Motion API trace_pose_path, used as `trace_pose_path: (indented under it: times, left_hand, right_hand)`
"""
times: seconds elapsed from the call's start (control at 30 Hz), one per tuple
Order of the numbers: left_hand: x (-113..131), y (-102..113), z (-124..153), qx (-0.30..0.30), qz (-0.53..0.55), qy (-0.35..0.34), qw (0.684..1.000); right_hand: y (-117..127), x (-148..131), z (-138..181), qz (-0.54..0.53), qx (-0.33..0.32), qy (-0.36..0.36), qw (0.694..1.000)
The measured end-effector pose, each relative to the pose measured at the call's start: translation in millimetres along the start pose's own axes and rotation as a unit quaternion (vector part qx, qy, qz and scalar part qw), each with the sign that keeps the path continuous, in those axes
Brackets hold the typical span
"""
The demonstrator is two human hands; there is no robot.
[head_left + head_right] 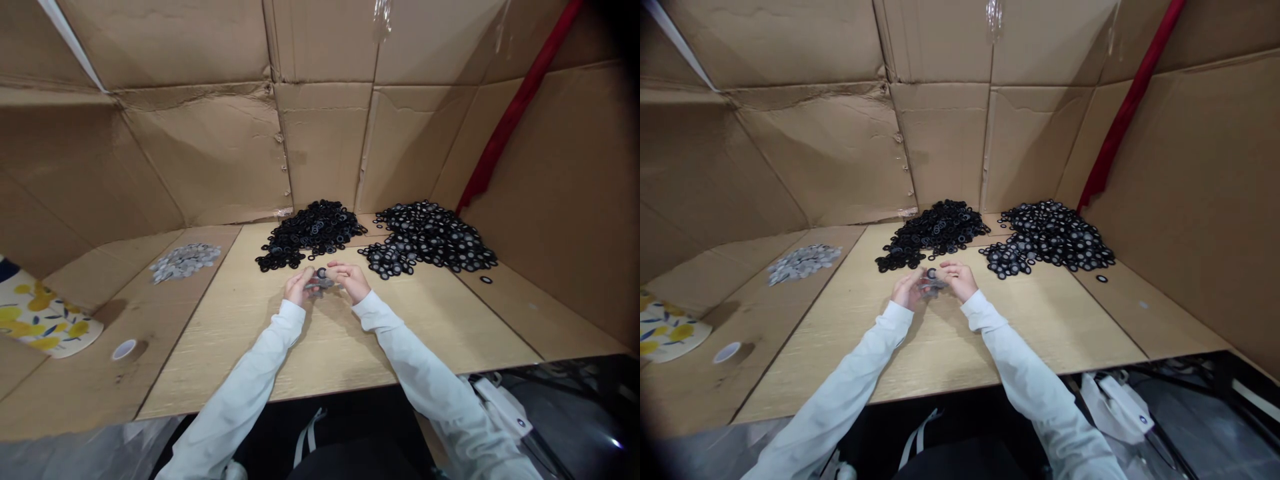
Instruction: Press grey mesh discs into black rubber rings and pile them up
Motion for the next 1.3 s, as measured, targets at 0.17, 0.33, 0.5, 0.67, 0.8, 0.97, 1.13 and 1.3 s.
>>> trace_pose_path:
  times: [0.17, 0.33, 0.5, 0.67, 0.8, 0.97, 1.13, 1.3]
  left_hand:
    - [8, 1, 0, -0.004, -0.086, -0.036, 0.996]
    - [10, 0, 1, -0.001, -0.125, -0.052, 0.991]
    - [10, -6, 2, -0.038, -0.166, -0.064, 0.983]
    - [10, -10, 1, -0.110, -0.166, -0.068, 0.978]
    - [4, -6, -4, -0.104, -0.126, -0.049, 0.985]
    - [-4, 5, -6, -0.028, -0.104, -0.003, 0.994]
    - [8, 6, -2, 0.011, -0.166, -0.051, 0.985]
    - [-12, 0, 0, -0.002, -0.039, 0.081, 0.996]
  right_hand:
    - [-1, -3, 1, 0.035, -0.002, -0.009, 0.999]
    - [-3, 1, -2, 0.007, -0.026, 0.013, 1.000]
    - [-3, 11, -4, -0.055, -0.020, -0.011, 0.998]
    - [-13, 22, 1, -0.177, -0.063, -0.096, 0.977]
    - [-20, 22, 2, -0.180, -0.109, -0.108, 0.972]
    - [-4, 11, -3, 0.021, -0.011, -0.006, 1.000]
    - [-3, 12, -3, 0.148, 0.007, 0.015, 0.989]
    - [-7, 10, -2, 0.213, 0.004, 0.037, 0.976]
Point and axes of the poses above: each hand's wrist, its own z-axis away from the middle knuckle, its own y-axis out of the back of the hand, x = y × z, the point moved 7 cm from there along -z, towards the middle knuckle, and after that the axes turned 13 degrees about -x, right-handed, at the moved point
